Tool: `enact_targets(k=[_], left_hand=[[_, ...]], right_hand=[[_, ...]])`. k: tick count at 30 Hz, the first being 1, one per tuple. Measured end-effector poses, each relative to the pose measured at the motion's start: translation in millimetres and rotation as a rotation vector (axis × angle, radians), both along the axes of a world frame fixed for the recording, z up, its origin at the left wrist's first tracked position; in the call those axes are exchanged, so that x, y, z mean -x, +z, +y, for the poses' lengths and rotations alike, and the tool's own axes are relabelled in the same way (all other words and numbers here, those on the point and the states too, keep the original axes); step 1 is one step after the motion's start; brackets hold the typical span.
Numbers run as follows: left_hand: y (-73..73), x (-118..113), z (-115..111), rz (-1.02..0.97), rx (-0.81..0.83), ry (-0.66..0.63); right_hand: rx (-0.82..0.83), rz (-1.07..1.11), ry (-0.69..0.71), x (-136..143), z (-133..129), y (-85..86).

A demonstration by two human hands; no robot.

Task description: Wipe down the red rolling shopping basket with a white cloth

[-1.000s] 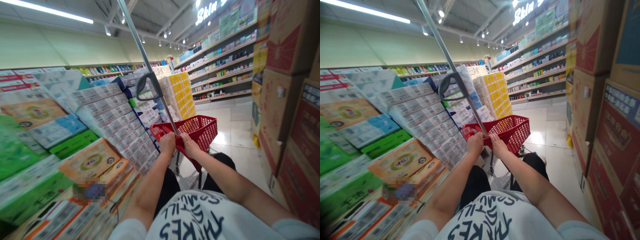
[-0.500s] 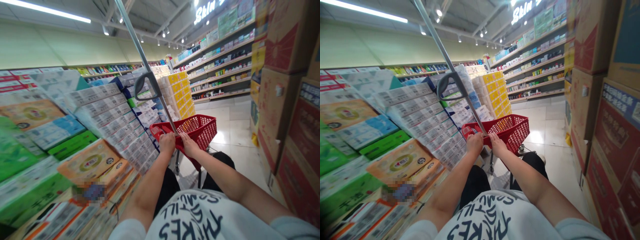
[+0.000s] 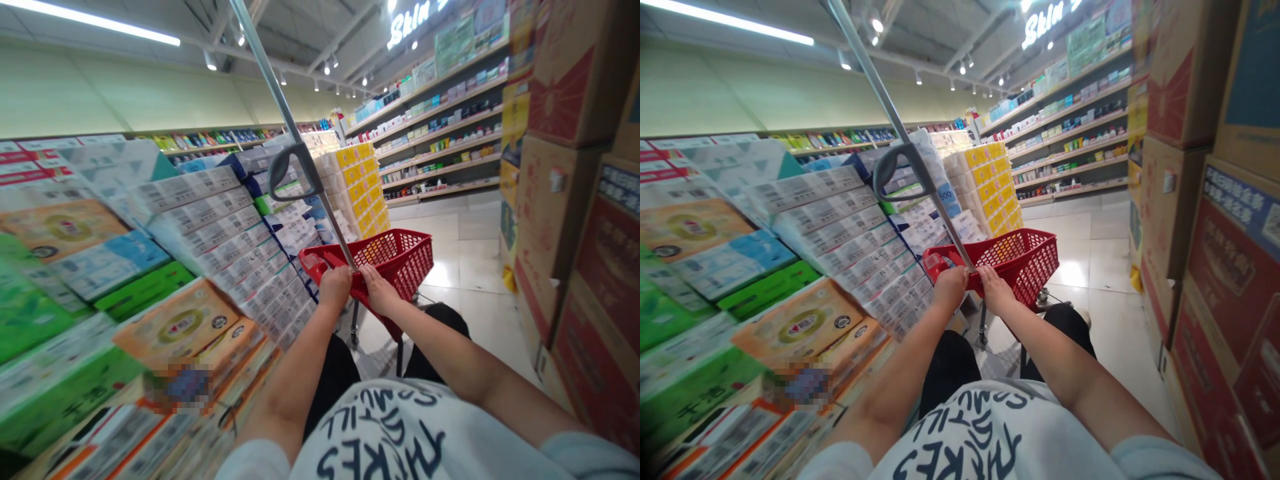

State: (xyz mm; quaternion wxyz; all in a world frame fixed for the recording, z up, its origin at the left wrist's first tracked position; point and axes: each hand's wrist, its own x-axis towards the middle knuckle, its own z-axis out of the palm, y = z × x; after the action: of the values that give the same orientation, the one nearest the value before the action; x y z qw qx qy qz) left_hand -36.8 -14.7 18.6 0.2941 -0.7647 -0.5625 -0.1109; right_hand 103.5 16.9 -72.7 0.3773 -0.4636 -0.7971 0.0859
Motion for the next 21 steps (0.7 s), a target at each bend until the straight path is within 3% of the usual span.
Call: enact_targets(k=[2, 4, 10, 16, 21], left_hand=[[-8.4, 5, -7, 0.073, -0.079, -0.133], [-14.7, 8, -11, 0.084, -0.121, -0.177], [-7.4, 0, 1, -0.006, -0.053, 0.052], [-13.0, 2, -11, 0.083, -0.125, -0.102], [-7.4, -3, -5, -0.067, -0.078, -0.008]], right_hand=[[0.004, 0.007, 0.001, -1, -1, 0.5], [0.01, 0.007, 0.006, -1, -2, 1.9], [0.034, -0.021, -0.01, -1, -6, 6.6], [0.011, -0.02, -0.008, -3, -7, 7.1], [0.018, -0.011, -0.014, -3, -6, 5.9]])
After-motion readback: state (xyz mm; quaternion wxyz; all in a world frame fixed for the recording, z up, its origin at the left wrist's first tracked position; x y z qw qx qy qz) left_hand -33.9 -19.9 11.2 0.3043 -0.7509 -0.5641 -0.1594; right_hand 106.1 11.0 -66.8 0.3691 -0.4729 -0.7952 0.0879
